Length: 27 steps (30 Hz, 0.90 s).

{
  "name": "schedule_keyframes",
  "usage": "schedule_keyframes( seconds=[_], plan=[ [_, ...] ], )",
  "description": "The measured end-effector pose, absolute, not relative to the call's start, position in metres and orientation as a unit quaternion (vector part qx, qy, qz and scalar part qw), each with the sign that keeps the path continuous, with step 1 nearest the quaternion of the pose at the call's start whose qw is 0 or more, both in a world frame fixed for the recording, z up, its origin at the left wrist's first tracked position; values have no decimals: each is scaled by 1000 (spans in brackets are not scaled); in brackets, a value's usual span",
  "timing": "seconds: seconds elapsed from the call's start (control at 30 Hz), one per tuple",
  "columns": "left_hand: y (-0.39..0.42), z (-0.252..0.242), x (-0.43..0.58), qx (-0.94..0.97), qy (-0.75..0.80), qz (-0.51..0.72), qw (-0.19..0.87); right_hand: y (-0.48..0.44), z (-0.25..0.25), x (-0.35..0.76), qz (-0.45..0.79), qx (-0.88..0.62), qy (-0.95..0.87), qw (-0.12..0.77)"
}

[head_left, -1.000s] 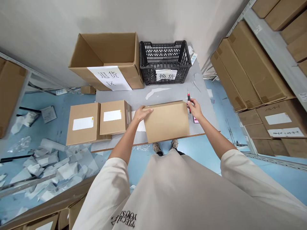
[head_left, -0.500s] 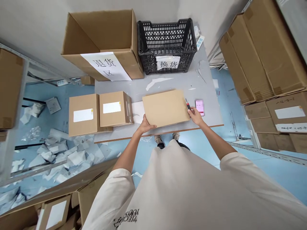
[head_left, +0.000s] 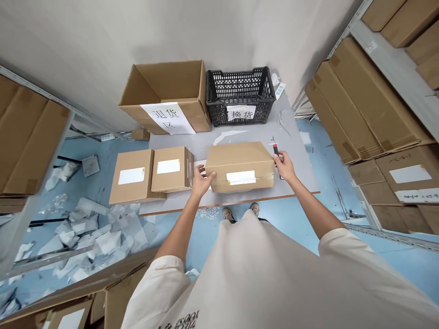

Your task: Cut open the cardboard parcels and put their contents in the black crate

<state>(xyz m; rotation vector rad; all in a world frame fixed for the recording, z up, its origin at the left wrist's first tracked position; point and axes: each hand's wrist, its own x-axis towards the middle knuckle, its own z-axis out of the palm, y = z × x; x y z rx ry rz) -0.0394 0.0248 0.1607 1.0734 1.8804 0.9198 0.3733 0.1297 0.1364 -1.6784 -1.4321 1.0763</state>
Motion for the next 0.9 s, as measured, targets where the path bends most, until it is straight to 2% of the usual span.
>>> schedule_keyframes(
  seconds=[0.2,0.37,0.47,0.6,0.73,0.9],
  plan=[
    [45,180,-30,422,789,336,296,142,162,368,406,-654,-537,345],
    [80,179,-18,438,809,300,250,159,166,363,331,-702,-574,261],
    [97,172,-14,460,807,294,226,175,162,360,299,-709,-591,244],
    [96,163,-8,572,743,300,172,203,151,356,274,-707,-610,232],
    [80,157,7,715,644,236,138,221,147,356,247,-703,-631,214],
    [71,149,16,756,609,206,128,227,178,349,183,-650,-695,248]
  ],
)
